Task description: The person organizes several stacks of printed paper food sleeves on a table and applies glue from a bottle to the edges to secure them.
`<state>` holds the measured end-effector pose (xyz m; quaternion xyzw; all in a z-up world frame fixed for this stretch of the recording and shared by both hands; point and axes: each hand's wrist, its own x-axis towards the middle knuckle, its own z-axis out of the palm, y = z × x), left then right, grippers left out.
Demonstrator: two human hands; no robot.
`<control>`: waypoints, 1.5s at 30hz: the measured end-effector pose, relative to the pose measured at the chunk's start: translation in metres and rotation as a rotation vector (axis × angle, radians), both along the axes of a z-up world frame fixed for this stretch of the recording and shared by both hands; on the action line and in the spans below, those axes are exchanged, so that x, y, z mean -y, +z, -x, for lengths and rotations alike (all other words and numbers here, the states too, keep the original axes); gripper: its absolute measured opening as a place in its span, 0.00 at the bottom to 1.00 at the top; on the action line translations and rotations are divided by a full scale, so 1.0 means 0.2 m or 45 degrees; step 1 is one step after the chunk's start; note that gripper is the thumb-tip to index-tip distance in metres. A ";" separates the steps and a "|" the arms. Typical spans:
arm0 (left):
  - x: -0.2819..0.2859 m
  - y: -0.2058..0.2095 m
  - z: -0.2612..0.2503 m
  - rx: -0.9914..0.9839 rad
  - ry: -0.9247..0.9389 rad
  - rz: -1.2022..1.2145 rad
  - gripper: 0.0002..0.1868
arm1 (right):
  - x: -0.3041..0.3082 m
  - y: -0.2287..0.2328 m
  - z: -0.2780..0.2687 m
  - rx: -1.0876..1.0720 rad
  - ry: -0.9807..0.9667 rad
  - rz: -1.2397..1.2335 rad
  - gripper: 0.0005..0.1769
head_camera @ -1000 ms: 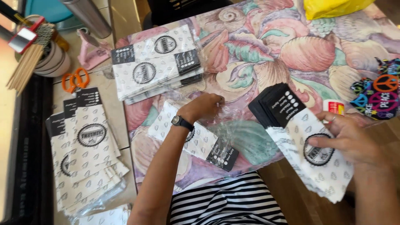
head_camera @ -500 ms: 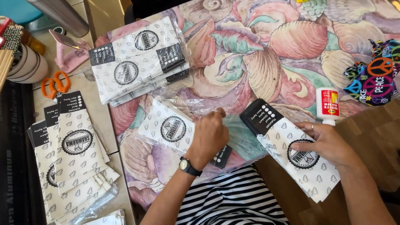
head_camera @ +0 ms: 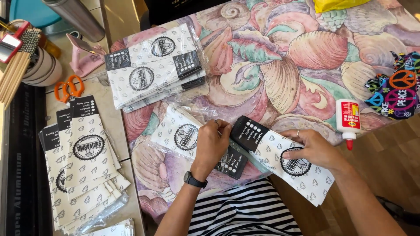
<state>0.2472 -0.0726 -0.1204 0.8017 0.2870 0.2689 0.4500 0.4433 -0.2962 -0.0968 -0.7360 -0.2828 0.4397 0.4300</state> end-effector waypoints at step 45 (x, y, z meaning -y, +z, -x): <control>-0.23 -0.08 -0.20 -0.638 -0.554 -0.801 0.31 | -0.42 0.06 -0.04 0.359 0.392 0.431 0.37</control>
